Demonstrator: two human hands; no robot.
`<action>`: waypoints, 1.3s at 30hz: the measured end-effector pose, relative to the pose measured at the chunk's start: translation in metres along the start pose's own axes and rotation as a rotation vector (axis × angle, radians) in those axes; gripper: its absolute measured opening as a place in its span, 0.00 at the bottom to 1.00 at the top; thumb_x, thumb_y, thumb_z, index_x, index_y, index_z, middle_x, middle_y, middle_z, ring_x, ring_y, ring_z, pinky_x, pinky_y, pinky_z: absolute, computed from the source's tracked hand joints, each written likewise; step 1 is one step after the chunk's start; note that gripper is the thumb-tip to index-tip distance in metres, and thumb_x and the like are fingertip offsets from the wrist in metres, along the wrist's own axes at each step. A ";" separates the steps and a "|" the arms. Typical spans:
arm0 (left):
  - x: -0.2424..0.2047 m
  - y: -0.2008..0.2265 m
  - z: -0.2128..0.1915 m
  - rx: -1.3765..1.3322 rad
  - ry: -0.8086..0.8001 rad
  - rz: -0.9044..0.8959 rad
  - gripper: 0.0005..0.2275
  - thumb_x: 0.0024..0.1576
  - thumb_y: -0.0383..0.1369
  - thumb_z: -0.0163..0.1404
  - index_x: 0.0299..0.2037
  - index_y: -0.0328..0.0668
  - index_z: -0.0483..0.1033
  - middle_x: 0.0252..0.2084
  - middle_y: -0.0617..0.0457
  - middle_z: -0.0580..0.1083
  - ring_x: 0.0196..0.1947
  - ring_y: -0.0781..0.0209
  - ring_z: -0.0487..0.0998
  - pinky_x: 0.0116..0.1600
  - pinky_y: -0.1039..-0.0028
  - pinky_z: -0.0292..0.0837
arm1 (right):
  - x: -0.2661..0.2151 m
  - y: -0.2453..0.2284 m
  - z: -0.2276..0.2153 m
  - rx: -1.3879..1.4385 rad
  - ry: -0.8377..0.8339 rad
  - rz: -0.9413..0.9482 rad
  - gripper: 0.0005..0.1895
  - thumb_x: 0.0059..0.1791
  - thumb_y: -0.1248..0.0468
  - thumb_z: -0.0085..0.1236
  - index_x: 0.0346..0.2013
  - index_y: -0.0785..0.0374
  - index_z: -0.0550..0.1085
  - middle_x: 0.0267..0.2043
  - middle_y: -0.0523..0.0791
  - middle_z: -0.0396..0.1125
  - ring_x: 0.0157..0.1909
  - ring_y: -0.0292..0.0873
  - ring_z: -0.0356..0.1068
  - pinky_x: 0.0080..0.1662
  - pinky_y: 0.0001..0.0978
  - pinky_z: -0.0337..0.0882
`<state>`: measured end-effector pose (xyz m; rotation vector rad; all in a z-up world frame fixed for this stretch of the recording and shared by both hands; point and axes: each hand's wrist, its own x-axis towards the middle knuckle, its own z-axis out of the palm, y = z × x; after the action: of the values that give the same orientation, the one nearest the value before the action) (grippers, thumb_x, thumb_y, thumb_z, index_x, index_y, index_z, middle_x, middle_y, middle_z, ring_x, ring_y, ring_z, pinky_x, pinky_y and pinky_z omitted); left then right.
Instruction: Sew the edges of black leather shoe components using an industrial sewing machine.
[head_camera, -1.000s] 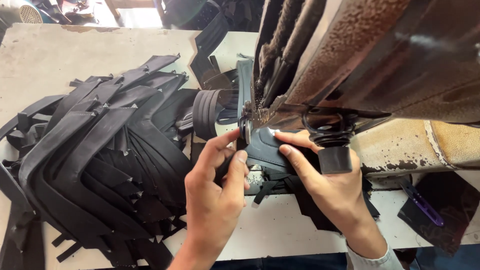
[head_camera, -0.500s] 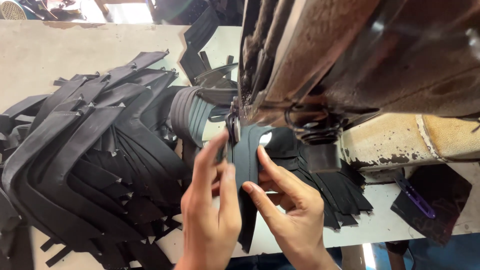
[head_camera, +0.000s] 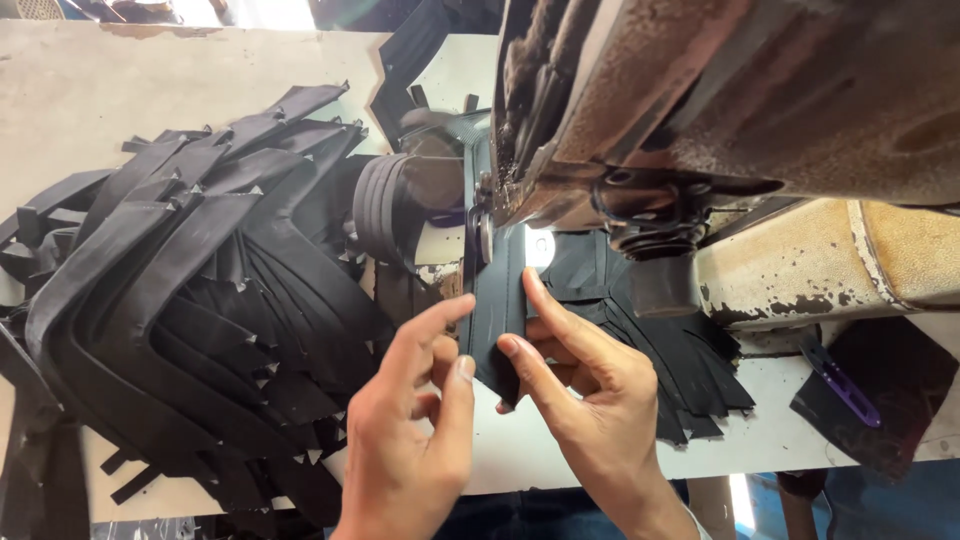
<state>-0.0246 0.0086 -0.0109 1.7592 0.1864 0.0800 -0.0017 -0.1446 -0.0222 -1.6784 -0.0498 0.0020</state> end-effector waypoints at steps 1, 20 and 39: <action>0.004 0.002 0.000 -0.007 -0.006 0.015 0.20 0.56 0.21 0.50 0.60 0.42 0.73 0.29 0.60 0.72 0.29 0.73 0.74 0.30 0.81 0.73 | -0.001 0.000 -0.004 -0.003 -0.011 -0.001 0.29 0.48 0.74 0.62 0.65 0.66 0.70 0.40 0.47 0.75 0.35 0.34 0.76 0.35 0.24 0.80; 0.067 0.021 0.025 -0.221 -0.006 0.023 0.13 0.61 0.22 0.50 0.55 0.37 0.75 0.32 0.59 0.74 0.31 0.73 0.71 0.34 0.80 0.67 | 0.014 0.070 -0.139 -0.906 0.291 -0.181 0.24 0.42 0.63 0.72 0.50 0.68 0.77 0.54 0.51 0.72 0.56 0.50 0.72 0.57 0.40 0.71; -0.003 -0.001 -0.003 -0.074 -0.025 0.053 0.19 0.63 0.24 0.49 0.65 0.40 0.72 0.28 0.54 0.72 0.26 0.74 0.67 0.33 0.82 0.65 | -0.085 0.081 -0.017 -0.323 -0.321 -0.523 0.21 0.40 0.61 0.76 0.42 0.66 0.78 0.33 0.48 0.75 0.34 0.45 0.80 0.36 0.31 0.78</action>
<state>-0.0283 0.0112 -0.0110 1.6906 0.1173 0.1015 -0.0836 -0.1734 -0.1037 -1.9275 -0.7641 -0.1368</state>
